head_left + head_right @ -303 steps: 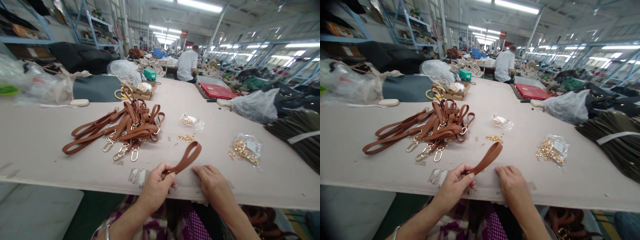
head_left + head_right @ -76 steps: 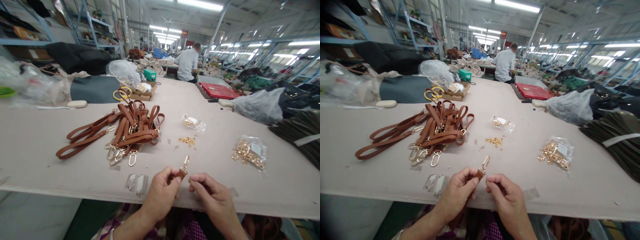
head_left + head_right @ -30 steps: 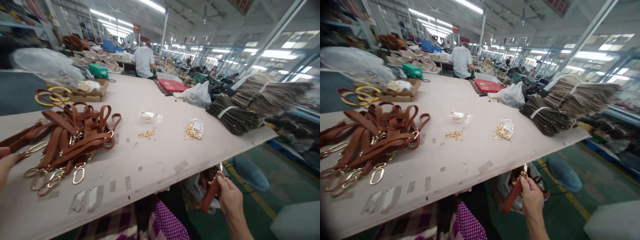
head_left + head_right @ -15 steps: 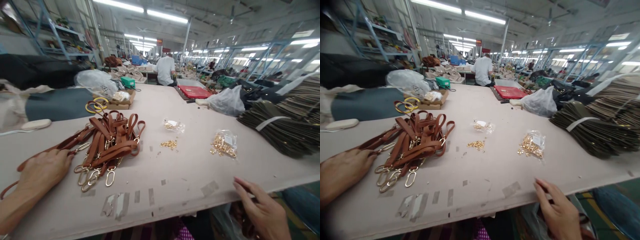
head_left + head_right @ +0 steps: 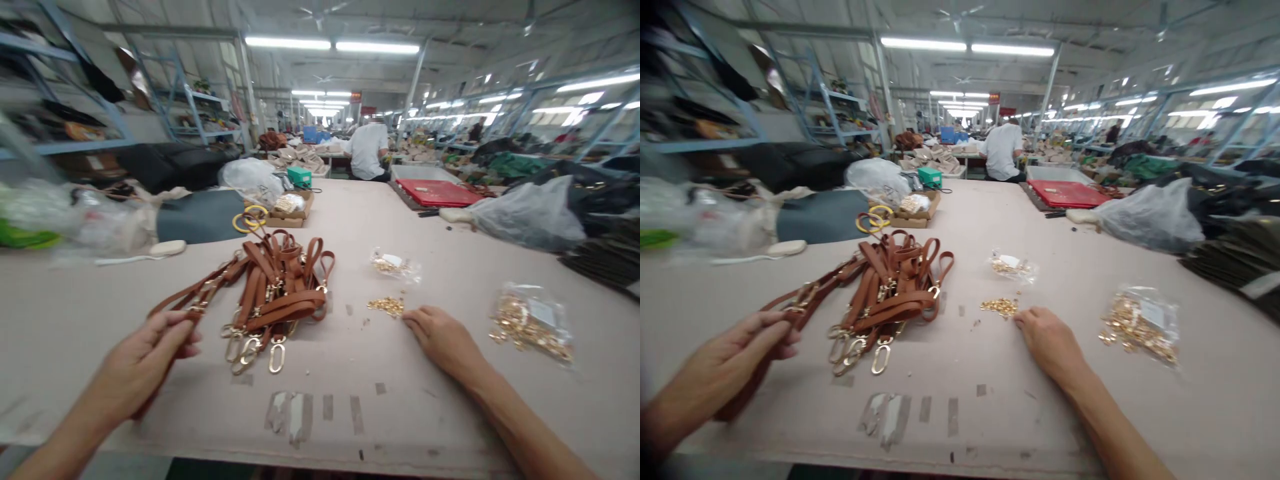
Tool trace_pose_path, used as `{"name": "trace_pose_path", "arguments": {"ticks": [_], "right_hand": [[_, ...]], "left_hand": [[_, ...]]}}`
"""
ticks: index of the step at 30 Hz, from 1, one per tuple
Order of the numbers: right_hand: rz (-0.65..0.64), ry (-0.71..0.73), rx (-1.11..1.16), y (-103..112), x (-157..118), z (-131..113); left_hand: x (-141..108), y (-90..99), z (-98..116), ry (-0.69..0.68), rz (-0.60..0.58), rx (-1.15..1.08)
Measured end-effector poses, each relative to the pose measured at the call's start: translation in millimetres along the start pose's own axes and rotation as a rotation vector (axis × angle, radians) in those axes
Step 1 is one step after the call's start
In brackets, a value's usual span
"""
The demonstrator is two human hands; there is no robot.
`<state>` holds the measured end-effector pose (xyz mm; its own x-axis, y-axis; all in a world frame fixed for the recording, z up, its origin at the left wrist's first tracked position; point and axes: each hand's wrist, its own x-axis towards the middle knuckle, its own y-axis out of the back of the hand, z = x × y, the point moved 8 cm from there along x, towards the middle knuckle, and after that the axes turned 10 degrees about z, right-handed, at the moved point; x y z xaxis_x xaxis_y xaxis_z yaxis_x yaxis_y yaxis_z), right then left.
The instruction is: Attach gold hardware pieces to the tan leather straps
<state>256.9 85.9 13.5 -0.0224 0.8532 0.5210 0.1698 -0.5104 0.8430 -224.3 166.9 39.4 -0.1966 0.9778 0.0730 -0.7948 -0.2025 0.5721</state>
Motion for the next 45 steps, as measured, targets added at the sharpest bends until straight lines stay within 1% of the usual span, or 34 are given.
{"name": "trace_pose_path", "arguments": {"ticks": [1,2,4,5,7,9,12,15,17,18,20,24,26,28,31,34,39,42,45], "right_hand": [[0.001,-0.024,0.027,-3,1,6],[-0.025,-0.071,0.067,-7,1,14],[-0.042,-0.163,0.132,-12,-1,24],[-0.038,-0.225,0.153,-10,-3,27],[-0.004,-0.365,0.198,3,-12,25],[0.033,-0.504,0.324,19,-27,12],[0.075,-0.634,0.614,33,-51,-24],[0.041,-0.703,0.815,33,-75,-54],[0.008,-0.751,0.944,28,-91,-68],[-0.001,-0.770,1.016,26,-98,-74],[-0.010,-0.794,1.158,24,-109,-85],[-0.020,-0.814,1.344,26,-119,-105],[-0.009,-0.820,1.367,29,-120,-112],[-0.003,-0.814,1.351,33,-119,-116],[-0.030,-0.804,1.298,35,-116,-121],[-0.061,-0.802,1.249,34,-115,-122],[-0.055,-0.774,1.197,35,-115,-121],[-0.071,-0.758,1.235,30,-117,-123],[0.001,-0.806,1.357,20,-124,-119]], "left_hand": [[-16,-7.4,11,0.007,-0.076,-0.093],[-31,-12.7,23,-0.018,-0.103,-0.165],[-59,-30.0,41,-0.015,-0.193,-0.258],[-71,-40.0,47,0.005,-0.242,-0.308],[-96,-63.2,55,0.093,-0.371,-0.449],[-118,-87.4,60,0.201,-0.494,-0.632],[-146,-122.1,65,0.315,-0.618,-0.829],[-169,-152.4,68,0.381,-0.706,-0.866],[-180,-165.1,72,0.393,-0.729,-0.817],[-184,-168.6,74,0.378,-0.725,-0.784],[-188,-170.2,83,0.289,-0.690,-0.706],[-192,-165.9,107,-0.020,-0.605,-0.565],[-196,-166.6,116,-0.124,-0.592,-0.519],[-199,-169.2,119,-0.154,-0.589,-0.479],[-202,-171.0,123,-0.171,-0.592,-0.444],[-205,-167.9,127,-0.224,-0.579,-0.429],[-208,-164.7,128,-0.310,-0.565,-0.381],[-209,-166.6,127,-0.358,-0.580,-0.377],[-212,-171.5,124,-0.441,-0.615,-0.393]]}}
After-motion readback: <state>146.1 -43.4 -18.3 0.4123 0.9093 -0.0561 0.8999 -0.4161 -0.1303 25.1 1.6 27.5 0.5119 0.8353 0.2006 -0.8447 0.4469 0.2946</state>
